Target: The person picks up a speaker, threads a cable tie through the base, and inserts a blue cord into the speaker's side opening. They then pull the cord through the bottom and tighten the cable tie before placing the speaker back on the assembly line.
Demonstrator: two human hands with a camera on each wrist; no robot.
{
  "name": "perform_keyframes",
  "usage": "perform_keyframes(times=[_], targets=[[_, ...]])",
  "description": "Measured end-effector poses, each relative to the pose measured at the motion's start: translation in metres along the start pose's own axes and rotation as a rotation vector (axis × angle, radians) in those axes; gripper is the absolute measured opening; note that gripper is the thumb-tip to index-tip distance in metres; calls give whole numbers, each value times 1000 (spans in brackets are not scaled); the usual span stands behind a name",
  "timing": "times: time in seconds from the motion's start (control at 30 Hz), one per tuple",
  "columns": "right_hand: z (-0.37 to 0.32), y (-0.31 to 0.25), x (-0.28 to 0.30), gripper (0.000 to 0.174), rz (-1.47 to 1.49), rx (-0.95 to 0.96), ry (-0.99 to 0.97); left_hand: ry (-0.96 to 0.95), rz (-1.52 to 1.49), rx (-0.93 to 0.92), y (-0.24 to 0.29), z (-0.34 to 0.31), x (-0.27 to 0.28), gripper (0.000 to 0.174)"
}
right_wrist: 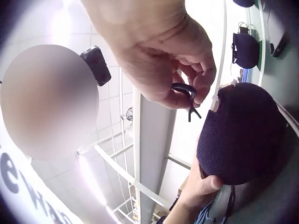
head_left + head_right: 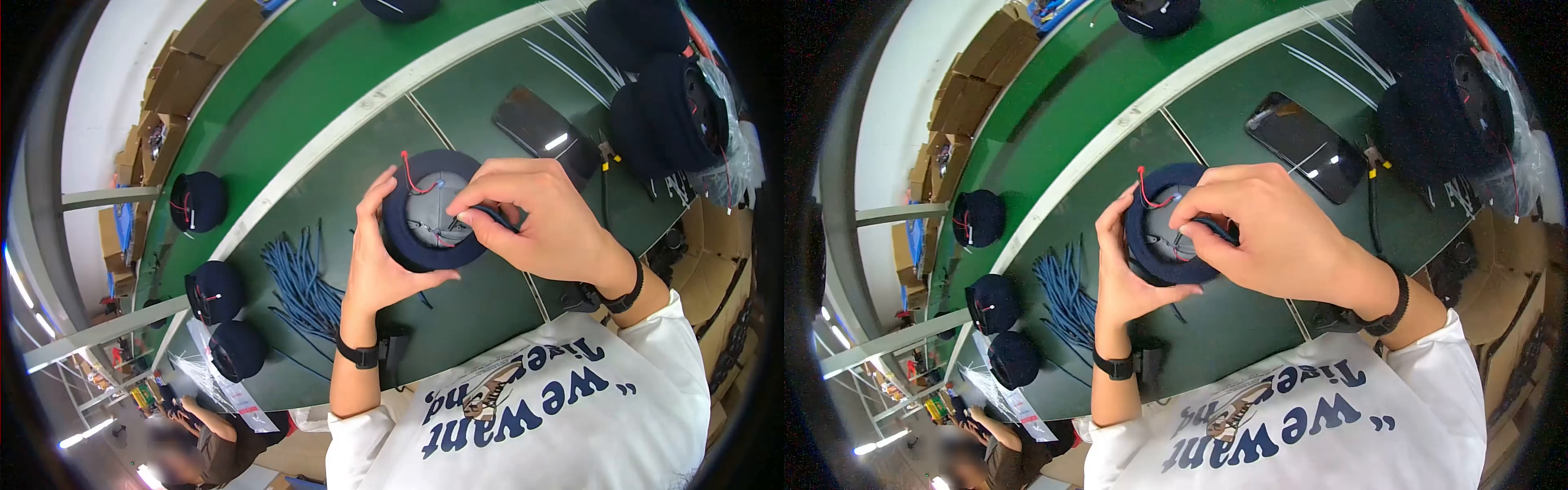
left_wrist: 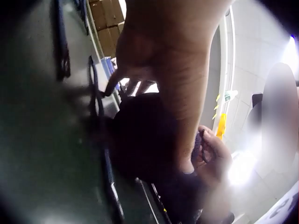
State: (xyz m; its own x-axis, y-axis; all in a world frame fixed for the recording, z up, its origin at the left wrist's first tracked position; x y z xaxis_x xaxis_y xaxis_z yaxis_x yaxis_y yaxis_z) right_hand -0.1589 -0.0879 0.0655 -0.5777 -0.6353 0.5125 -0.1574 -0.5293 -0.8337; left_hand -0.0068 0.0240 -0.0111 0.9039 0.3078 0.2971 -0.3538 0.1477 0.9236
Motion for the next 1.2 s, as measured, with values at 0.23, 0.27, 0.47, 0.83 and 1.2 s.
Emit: perform_keyframes(times=[0.23, 0.27, 0.47, 0.83, 1.2], targets=[[-24, 8, 0, 10, -168, -78, -33, 94, 277, -371, 29, -10, -12, 111], [-28, 7, -4, 12, -188, -79, -45, 99, 260, -354, 22, -13, -11, 107], [-36, 13, -12, 11, -278, -114, 42, 184, 283, -446, 23, -23, -14, 100], [-38, 34, -29, 9, -4, -250, -40, 159, 417, -431, 28, -26, -17, 112], [-53, 51, -37, 7, 262, -399, 24, 245, 403, -434, 33, -29, -20, 100]])
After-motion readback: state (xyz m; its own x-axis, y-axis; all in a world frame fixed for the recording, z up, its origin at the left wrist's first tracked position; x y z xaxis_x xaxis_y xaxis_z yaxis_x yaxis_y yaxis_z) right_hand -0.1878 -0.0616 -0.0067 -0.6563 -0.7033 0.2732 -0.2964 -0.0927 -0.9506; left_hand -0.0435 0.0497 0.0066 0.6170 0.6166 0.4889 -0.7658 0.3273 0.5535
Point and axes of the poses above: each hand's wrist, its own z-axis towards the middle knuckle, its own x-axis out of the back of the hand, y = z × x, the point moved 9 cm from there along z, towards the middle knuckle, and after that the axes turned 7 degrees about -z, right-handed, at the moved point
